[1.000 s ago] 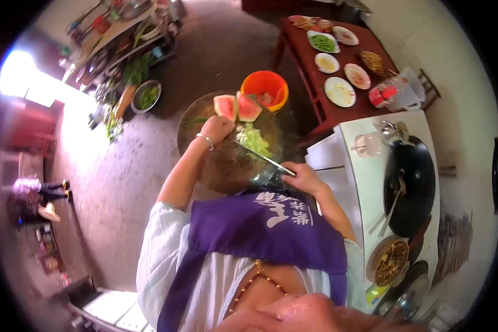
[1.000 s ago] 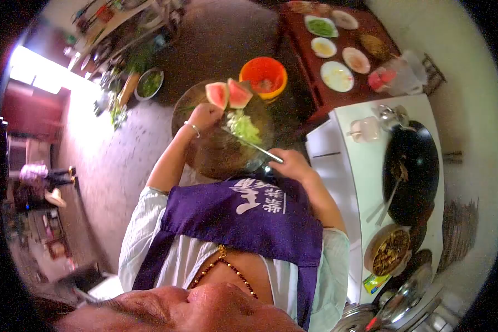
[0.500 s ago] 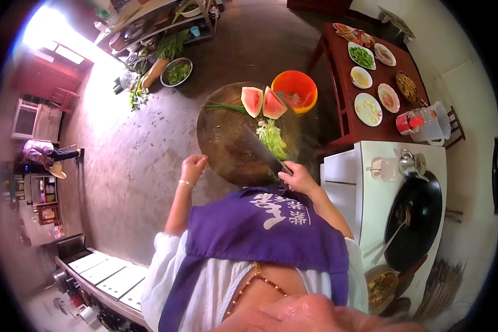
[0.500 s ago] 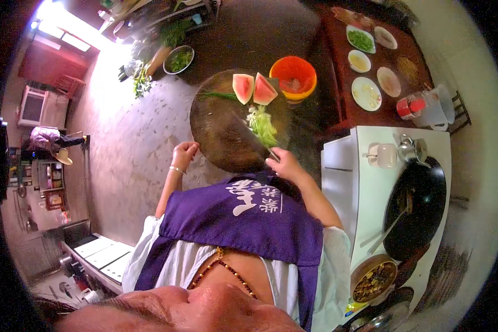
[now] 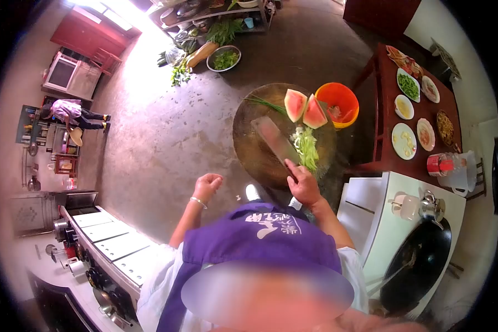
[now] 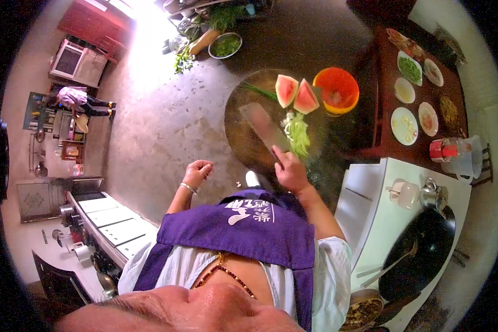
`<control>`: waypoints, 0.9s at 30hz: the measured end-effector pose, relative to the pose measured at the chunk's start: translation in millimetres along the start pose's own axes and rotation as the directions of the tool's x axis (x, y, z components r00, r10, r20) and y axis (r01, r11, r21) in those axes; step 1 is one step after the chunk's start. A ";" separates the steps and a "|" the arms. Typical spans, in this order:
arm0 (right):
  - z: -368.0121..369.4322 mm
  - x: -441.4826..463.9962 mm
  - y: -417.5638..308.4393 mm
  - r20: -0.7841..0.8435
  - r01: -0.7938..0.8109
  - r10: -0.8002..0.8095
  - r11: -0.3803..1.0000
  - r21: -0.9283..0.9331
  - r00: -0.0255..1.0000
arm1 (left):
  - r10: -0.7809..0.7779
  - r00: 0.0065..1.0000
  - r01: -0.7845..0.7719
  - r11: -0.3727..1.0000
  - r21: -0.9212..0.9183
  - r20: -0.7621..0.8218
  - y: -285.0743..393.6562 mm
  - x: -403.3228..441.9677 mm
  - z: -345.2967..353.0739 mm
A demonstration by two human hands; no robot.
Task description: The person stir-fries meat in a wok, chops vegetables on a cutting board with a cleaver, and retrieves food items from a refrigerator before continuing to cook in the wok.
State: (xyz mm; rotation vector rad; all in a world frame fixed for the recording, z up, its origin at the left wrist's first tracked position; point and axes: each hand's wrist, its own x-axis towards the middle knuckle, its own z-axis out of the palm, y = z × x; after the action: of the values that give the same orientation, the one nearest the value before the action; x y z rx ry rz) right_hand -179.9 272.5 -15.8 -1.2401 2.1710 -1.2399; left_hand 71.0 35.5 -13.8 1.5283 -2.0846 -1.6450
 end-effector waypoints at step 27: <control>118.7 251.1 -103.5 -0.429 -0.190 -0.125 0.763 -0.618 0.894 | 0.622 0.747 -0.663 0.725 0.188 0.235 9.0 323.6 -276.6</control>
State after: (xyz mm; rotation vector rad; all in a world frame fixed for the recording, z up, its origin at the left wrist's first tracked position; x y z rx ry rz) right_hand -188.9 -19.9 32.4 -1.2084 3.1396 -0.8143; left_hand 66.1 -389.1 -46.3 0.5563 -2.5818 -1.2765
